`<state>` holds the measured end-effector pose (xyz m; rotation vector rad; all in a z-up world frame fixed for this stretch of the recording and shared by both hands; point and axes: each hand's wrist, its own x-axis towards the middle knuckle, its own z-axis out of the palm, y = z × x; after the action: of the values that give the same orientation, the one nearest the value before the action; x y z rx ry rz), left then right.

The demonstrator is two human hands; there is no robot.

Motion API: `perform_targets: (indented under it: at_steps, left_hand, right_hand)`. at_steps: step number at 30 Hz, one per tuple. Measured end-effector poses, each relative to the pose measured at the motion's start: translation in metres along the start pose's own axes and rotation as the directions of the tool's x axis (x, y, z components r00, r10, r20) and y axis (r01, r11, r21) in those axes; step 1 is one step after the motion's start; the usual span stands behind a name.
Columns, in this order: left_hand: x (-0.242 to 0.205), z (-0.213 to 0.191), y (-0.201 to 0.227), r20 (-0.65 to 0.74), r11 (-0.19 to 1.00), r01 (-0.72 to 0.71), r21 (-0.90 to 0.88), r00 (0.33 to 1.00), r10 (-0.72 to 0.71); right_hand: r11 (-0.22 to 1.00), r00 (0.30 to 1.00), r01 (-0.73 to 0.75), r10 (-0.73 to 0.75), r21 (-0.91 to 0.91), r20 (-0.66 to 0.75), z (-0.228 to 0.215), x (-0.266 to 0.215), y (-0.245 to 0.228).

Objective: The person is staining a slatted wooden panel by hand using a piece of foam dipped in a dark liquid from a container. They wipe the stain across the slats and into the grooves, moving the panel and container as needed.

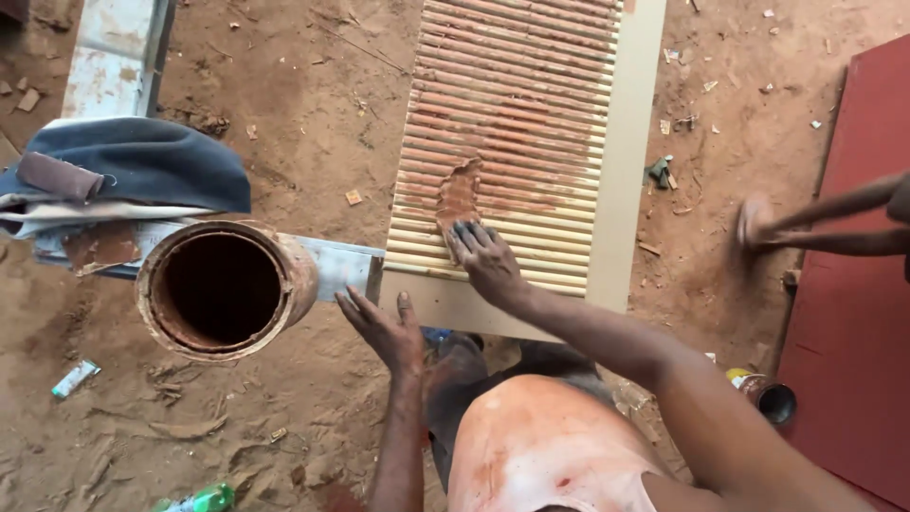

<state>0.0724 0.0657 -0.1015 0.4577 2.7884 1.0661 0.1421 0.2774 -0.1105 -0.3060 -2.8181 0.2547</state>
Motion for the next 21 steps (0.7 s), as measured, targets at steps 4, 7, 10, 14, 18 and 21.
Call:
perform_targets:
  at_steps: [4, 7, 10, 14, 18, 21]
  left_hand:
    - [0.000, -0.003, -0.002, 0.108, 0.987, -0.046, 0.153, 0.994, 0.029]
    - [0.002, 0.001, -0.004, 0.116, 0.983, -0.052, 0.178, 0.993, 0.031]
    - [-0.002, 0.001, -0.009, 0.111, 0.985, -0.051, 0.162, 0.993, 0.033]
    - [0.001, 0.001, -0.015, 0.116, 0.980, -0.061, 0.188, 0.992, 0.040]
    - [0.001, 0.004, -0.017, 0.134, 0.978, -0.040, 0.203, 0.991, 0.012]
    - [0.000, 0.002, -0.020, 0.133, 0.978, -0.055, 0.203, 0.991, 0.028]
  right_hand:
    - [0.950, 0.933, -0.219, 0.137, 0.224, 0.332, -0.018, 0.005, 0.016]
    - [0.864, 0.867, -0.437, 0.330, 0.250, 0.374, -0.006, 0.053, 0.076]
    - [0.888, 0.873, -0.453, 0.422, 0.084, 0.243, 0.007, 0.114, 0.114]
    - [0.941, 0.874, -0.324, 0.259, 0.095, 0.412, 0.013, 0.083, 0.030]
    - [0.954, 0.982, -0.163, 0.131, 0.252, 0.138, 0.009, 0.041, -0.022]
    - [0.932, 0.911, -0.329, 0.271, 0.150, 0.312, 0.022, 0.072, 0.015]
